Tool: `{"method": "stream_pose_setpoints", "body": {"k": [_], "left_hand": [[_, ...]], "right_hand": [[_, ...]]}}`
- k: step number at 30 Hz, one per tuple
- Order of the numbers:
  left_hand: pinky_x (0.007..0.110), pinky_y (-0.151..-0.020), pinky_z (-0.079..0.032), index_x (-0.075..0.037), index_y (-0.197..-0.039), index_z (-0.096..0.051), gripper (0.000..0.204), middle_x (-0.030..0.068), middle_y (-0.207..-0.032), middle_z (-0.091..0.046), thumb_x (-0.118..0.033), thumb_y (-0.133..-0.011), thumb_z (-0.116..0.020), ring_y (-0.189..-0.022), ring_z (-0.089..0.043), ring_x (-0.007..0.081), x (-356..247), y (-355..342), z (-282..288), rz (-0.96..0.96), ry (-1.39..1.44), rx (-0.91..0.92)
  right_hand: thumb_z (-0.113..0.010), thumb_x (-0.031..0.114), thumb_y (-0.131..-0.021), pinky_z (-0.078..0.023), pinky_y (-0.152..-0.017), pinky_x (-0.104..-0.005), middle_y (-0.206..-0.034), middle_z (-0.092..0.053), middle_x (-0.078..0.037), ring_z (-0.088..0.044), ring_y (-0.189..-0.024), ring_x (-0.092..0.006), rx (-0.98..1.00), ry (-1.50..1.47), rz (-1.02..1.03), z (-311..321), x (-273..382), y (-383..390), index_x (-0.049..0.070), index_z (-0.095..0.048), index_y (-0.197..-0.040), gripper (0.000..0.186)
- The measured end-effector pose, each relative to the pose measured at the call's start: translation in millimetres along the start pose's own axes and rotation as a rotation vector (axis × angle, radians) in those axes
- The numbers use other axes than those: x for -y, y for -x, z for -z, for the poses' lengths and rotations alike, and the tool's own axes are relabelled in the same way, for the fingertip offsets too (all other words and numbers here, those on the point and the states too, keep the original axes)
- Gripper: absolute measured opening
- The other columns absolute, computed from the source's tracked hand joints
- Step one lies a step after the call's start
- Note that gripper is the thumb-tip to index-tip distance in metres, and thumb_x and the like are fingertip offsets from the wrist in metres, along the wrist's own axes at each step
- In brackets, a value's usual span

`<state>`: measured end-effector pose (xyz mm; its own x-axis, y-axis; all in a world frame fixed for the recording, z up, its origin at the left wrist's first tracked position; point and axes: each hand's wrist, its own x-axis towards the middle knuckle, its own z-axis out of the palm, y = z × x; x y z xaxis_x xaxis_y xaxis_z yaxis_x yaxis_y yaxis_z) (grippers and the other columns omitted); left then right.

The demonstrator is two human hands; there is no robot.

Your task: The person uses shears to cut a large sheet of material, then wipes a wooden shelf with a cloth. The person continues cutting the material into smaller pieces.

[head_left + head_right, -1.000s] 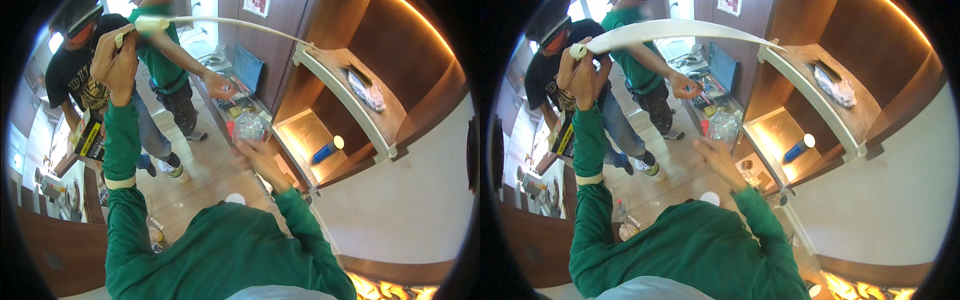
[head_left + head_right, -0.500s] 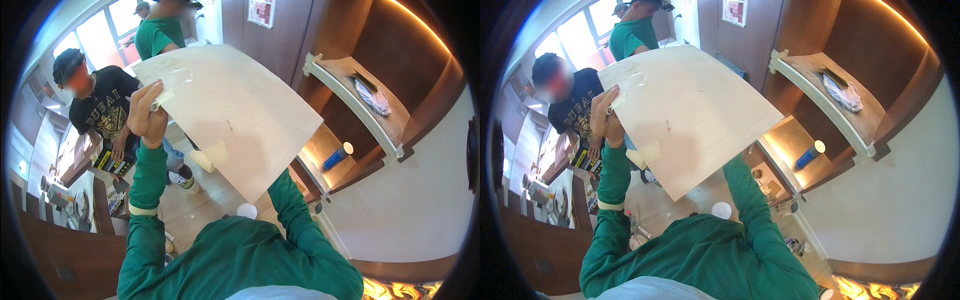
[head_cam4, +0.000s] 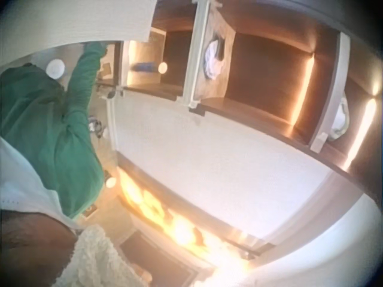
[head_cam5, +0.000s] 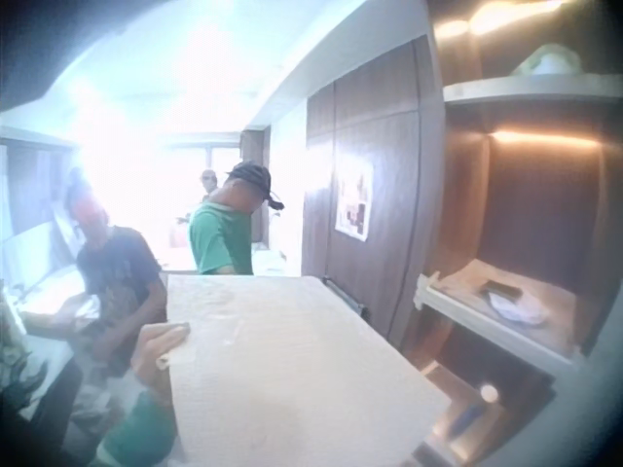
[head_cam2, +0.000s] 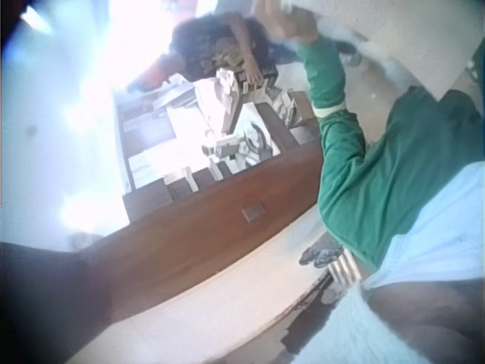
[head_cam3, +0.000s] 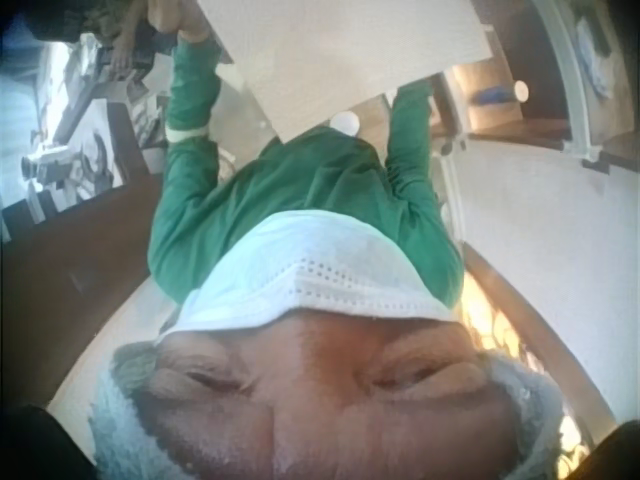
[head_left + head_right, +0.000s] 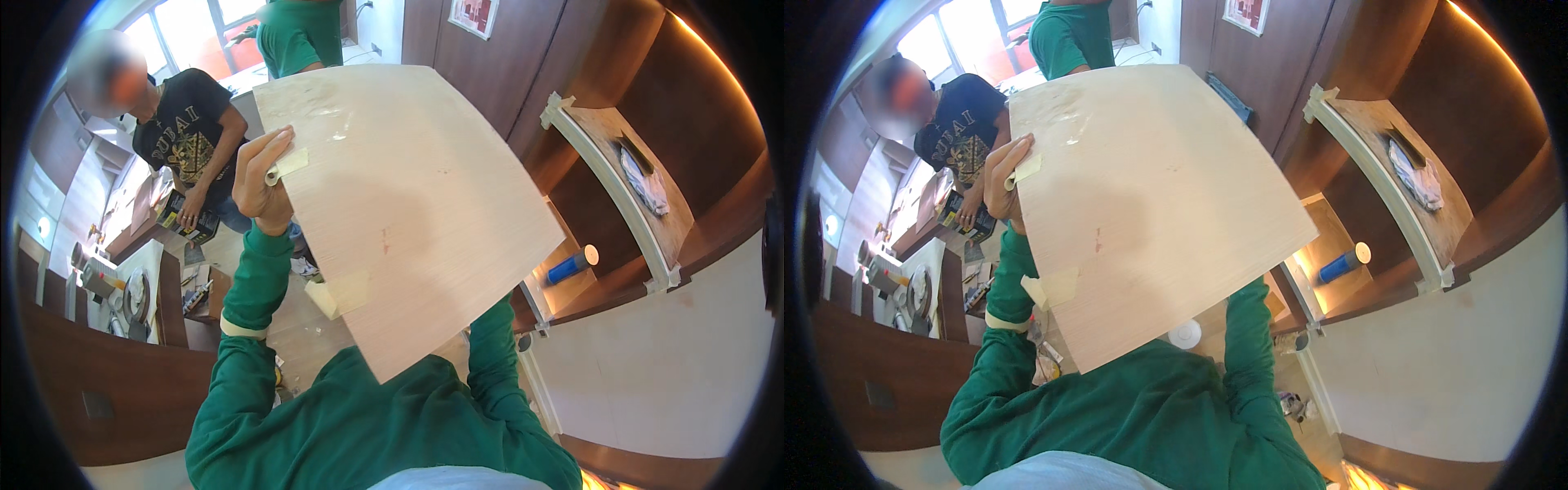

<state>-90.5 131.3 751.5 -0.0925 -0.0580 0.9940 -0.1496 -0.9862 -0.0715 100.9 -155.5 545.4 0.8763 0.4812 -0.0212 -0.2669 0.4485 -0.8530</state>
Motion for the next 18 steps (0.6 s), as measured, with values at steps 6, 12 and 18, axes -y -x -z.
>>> {"method": "stream_pose_setpoints", "body": {"k": [6,12,18], "left_hand": [[0.029,-0.072,-0.056,0.004,-0.102,-0.067,0.034,0.0191,-0.098,-0.070,-0.010,-0.075,-0.080,-0.085,-0.069,0.0249,3.0,19.2,4.9,0.035,0.056,0.033],[0.031,-0.077,-0.056,0.005,-0.112,-0.063,0.039,0.0189,-0.107,-0.068,-0.007,-0.078,-0.077,-0.092,-0.069,0.0267,8.9,32.1,4.9,0.094,0.047,0.062],[0.034,-0.089,-0.054,0.003,-0.141,-0.041,0.055,0.0164,-0.137,-0.052,-0.007,-0.091,-0.063,-0.109,-0.063,0.0274,-9.5,147.7,51.4,0.998,0.517,0.245]], "right_hand": [[-0.046,0.053,-0.100,-0.053,-0.083,-0.0297,-0.119,-0.060,-0.013,-0.063,-0.100,-0.0190,0.057,-0.055,-0.018,-19.7,58.1,15.5,0.000,-0.045,-0.134,0.062],[-0.050,0.041,-0.100,-0.054,-0.083,-0.0283,-0.110,-0.067,-0.014,-0.066,-0.097,-0.0192,0.137,-0.265,-0.155,-30.9,66.1,42.4,-0.004,-0.058,-0.122,0.052],[-0.058,0.026,-0.095,-0.055,-0.084,-0.0321,-0.112,-0.068,-0.017,-0.068,-0.096,-0.0221,0.006,-0.179,-0.164,-1.0,32.8,56.1,-0.006,-0.056,-0.127,0.045]]}}
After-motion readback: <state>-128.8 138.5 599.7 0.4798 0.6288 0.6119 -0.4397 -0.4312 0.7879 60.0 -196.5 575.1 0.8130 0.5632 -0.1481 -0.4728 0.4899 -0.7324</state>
